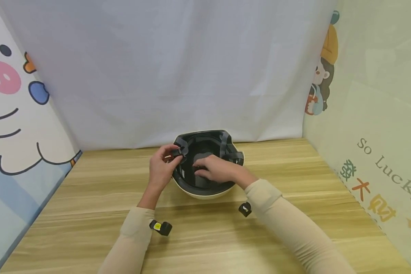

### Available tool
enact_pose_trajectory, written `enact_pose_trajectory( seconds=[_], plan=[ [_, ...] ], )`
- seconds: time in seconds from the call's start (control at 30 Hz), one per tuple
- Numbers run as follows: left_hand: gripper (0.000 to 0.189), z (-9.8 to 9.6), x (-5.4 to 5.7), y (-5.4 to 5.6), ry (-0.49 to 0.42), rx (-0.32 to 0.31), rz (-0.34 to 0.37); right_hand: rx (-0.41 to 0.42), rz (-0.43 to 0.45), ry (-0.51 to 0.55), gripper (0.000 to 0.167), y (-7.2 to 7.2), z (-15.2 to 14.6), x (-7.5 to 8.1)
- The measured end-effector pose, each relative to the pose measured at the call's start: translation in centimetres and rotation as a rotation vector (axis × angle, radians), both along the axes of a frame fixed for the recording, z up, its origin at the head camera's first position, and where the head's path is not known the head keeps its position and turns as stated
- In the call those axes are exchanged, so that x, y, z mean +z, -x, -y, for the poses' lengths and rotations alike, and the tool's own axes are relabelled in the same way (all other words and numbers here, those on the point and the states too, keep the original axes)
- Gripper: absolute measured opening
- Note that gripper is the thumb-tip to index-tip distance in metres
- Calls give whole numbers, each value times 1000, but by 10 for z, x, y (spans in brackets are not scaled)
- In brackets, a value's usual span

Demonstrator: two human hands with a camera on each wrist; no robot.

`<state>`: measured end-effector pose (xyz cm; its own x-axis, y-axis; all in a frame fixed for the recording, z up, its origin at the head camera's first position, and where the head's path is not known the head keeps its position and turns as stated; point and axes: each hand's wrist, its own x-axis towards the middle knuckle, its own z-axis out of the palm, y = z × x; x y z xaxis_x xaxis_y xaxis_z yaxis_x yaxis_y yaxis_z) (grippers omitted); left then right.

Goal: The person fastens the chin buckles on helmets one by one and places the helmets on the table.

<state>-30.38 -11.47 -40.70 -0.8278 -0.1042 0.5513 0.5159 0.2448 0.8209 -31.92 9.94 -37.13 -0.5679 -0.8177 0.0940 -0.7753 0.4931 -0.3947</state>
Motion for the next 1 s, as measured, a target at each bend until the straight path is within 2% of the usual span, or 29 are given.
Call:
enact_pose_trajectory(
  seconds=[0.27,0.5,0.7,0.9,1.0],
  plan=[
    [28,-1,1,0,3,13,6,-89,19,27,51,0,-4,0],
    [29,-3,1,1,11,24,5,-71,-29,96,40,1,-8,-1],
    [29,-1,1,0,-20,-4,16,-76,19,209,42,1,-11,-2],
    [31,-1,2,0,-5,-19,-17,-127,102,332,37,0,-14,-2],
    [31,-5,11,-8,19,-19,-24,-155,159,390,37,-2,-15,-1]
  ],
)
